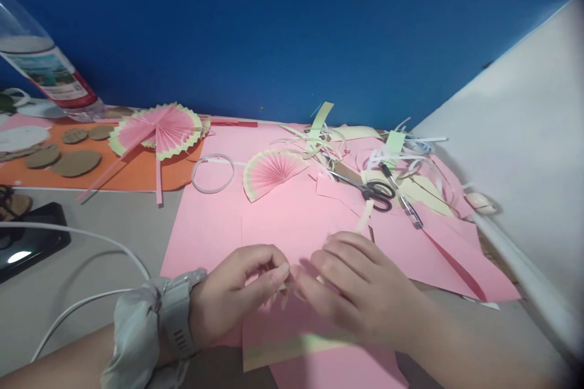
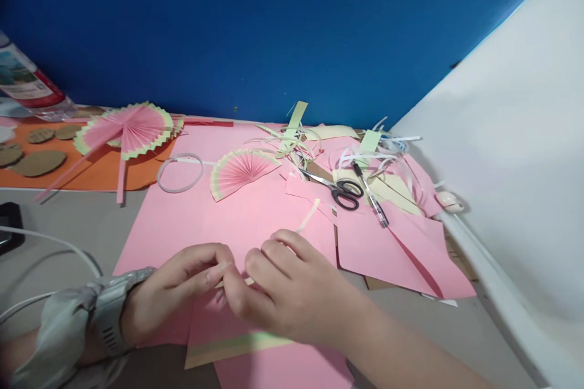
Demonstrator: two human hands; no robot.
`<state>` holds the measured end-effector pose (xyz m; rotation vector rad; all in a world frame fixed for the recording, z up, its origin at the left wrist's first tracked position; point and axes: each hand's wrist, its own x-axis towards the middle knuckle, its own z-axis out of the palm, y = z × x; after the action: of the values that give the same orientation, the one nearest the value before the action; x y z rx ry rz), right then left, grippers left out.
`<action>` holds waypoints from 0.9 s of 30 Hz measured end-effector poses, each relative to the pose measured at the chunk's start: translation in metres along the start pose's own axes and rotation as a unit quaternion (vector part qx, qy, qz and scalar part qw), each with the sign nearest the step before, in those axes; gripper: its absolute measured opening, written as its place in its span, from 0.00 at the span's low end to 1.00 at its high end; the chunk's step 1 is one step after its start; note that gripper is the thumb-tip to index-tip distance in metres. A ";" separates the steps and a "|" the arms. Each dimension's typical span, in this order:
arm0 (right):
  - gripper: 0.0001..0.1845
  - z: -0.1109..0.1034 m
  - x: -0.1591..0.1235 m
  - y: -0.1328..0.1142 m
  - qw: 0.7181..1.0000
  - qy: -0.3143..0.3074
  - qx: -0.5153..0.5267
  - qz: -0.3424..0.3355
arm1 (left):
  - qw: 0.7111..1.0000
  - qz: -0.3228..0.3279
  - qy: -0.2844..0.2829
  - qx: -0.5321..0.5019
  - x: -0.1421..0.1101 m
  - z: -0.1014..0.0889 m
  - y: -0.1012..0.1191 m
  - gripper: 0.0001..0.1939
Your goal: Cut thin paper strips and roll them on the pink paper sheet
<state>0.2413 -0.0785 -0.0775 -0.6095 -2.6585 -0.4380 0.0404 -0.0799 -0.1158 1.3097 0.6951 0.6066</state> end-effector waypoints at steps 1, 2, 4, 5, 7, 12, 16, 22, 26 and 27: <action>0.12 0.000 0.000 -0.001 1.000 0.004 -0.006 0.000 | 1.000 -0.003 0.004 -0.001 0.000 0.000 -0.001 0.15; 0.12 0.001 -0.001 -0.001 1.000 0.006 -0.010 0.000 | 1.000 -0.004 0.007 -0.001 0.000 0.000 -0.001 0.15; 0.13 0.003 -0.004 -0.001 1.000 0.007 -0.012 -0.002 | 1.000 -0.005 0.017 0.006 0.001 0.000 -0.003 0.14; 0.13 0.004 -0.006 0.000 1.000 0.004 -0.010 -0.002 | 1.000 -0.005 0.025 0.012 0.001 0.001 -0.003 0.14; 0.15 0.005 -0.010 0.001 1.000 -0.011 0.003 -0.004 | 0.999 -0.003 0.043 0.029 0.003 0.001 -0.003 0.13; 0.19 -0.002 -0.007 0.005 0.982 -0.050 0.149 0.100 | 0.992 0.011 0.085 0.095 0.002 0.002 -0.003 0.12; 0.09 -0.013 0.009 0.007 0.916 -0.162 0.276 0.244 | 0.986 0.039 0.076 0.145 -0.001 0.002 -0.002 0.09; 0.15 -0.018 0.022 0.007 0.848 -0.272 0.345 0.298 | 0.983 0.053 0.075 0.161 0.000 0.001 -0.002 0.06; 0.14 -0.030 0.031 0.013 0.818 -0.309 0.375 0.308 | 0.987 0.052 0.098 0.114 0.001 0.004 -0.006 0.06; 0.13 -0.035 0.034 0.016 0.814 -0.313 0.380 0.307 | 0.988 0.050 0.111 0.098 0.001 0.005 -0.008 0.10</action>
<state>0.2300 -0.0658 -0.0291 -1.4062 -2.5999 1.1338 0.0448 -0.0841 -0.1226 1.4802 0.8938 0.7895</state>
